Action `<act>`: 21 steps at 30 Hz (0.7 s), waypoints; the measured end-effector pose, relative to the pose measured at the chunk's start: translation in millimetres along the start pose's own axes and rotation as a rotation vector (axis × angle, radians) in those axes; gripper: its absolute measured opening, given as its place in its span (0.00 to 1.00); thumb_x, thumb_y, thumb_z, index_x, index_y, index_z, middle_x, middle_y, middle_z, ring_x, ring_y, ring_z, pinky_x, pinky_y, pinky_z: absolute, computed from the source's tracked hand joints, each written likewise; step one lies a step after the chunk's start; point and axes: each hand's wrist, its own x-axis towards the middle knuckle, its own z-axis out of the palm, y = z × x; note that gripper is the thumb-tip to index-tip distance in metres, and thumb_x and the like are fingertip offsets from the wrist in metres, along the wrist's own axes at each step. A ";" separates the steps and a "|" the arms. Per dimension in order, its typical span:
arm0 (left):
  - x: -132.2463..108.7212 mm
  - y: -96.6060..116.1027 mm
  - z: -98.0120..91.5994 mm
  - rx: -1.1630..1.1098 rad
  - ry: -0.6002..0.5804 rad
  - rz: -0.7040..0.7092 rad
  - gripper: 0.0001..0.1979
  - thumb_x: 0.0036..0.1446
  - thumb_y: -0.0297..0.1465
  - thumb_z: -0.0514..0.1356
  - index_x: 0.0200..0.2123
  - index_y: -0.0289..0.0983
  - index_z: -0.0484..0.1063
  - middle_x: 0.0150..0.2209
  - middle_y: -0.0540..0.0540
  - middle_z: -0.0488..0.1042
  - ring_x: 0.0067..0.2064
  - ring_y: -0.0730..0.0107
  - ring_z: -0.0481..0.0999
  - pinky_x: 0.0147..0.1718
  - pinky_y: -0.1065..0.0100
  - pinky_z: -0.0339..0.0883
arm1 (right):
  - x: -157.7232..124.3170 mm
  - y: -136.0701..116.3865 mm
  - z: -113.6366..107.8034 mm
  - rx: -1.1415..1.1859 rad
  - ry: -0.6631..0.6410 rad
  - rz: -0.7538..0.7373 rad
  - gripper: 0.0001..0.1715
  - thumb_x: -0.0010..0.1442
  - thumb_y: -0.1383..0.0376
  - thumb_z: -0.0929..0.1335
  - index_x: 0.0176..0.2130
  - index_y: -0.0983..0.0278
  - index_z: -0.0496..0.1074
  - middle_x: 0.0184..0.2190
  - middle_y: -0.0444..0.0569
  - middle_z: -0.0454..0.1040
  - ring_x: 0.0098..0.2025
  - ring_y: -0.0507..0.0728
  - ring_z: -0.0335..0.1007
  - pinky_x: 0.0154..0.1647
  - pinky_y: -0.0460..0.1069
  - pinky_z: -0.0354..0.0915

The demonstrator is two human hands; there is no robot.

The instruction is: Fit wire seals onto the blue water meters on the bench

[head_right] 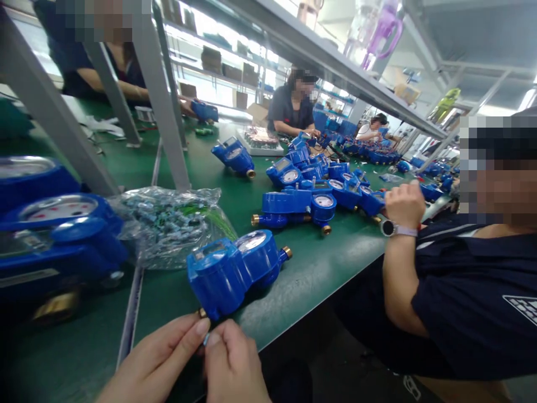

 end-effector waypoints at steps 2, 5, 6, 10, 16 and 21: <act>-0.1 3.4 -0.4 -0.063 -0.023 -0.013 0.15 0.61 0.40 0.50 0.29 0.39 0.69 0.32 0.49 0.73 0.37 0.65 0.72 0.40 0.72 0.66 | -6.0 12.5 3.2 -0.435 0.228 -0.376 0.11 0.62 0.63 0.58 0.38 0.64 0.67 0.31 0.52 0.69 0.35 0.59 0.66 0.36 0.54 0.62; -0.6 9.4 -0.3 -0.125 -0.050 -0.018 0.17 0.61 0.40 0.49 0.27 0.37 0.69 0.30 0.49 0.71 0.35 0.66 0.70 0.39 0.71 0.66 | -7.6 23.9 1.6 -0.834 0.393 -0.728 0.12 0.63 0.66 0.58 0.42 0.66 0.66 0.31 0.55 0.70 0.36 0.61 0.66 0.39 0.58 0.62; -0.8 11.0 -0.3 -0.132 -0.053 -0.017 0.18 0.61 0.40 0.49 0.26 0.36 0.69 0.30 0.49 0.70 0.35 0.66 0.70 0.39 0.71 0.65 | -6.0 24.8 -0.5 -0.887 0.389 -0.784 0.12 0.63 0.67 0.57 0.42 0.67 0.66 0.30 0.54 0.70 0.34 0.61 0.66 0.37 0.58 0.62; -3.5 13.8 -1.4 -0.111 -0.049 -0.017 0.19 0.62 0.40 0.48 0.25 0.35 0.67 0.29 0.50 0.69 0.33 0.69 0.68 0.37 0.71 0.64 | 2.2 20.9 -9.6 -0.957 0.397 -0.888 0.13 0.63 0.66 0.58 0.41 0.68 0.66 0.32 0.57 0.71 0.35 0.62 0.66 0.37 0.59 0.62; -8.7 14.4 -3.3 -0.002 0.034 -0.047 0.21 0.63 0.43 0.44 0.29 0.36 0.69 0.30 0.49 0.71 0.34 0.68 0.70 0.36 0.70 0.63 | 9.7 22.0 -9.6 -0.785 0.322 -0.987 0.09 0.61 0.69 0.58 0.35 0.66 0.66 0.23 0.49 0.68 0.24 0.55 0.65 0.26 0.50 0.62; -3.6 13.3 -4.8 -0.097 0.024 -0.065 0.22 0.60 0.45 0.48 0.26 0.35 0.69 0.28 0.49 0.70 0.32 0.68 0.69 0.35 0.71 0.65 | 23.7 20.9 -3.6 -0.740 0.429 -1.034 0.10 0.62 0.67 0.58 0.35 0.63 0.67 0.21 0.49 0.68 0.22 0.56 0.66 0.23 0.52 0.63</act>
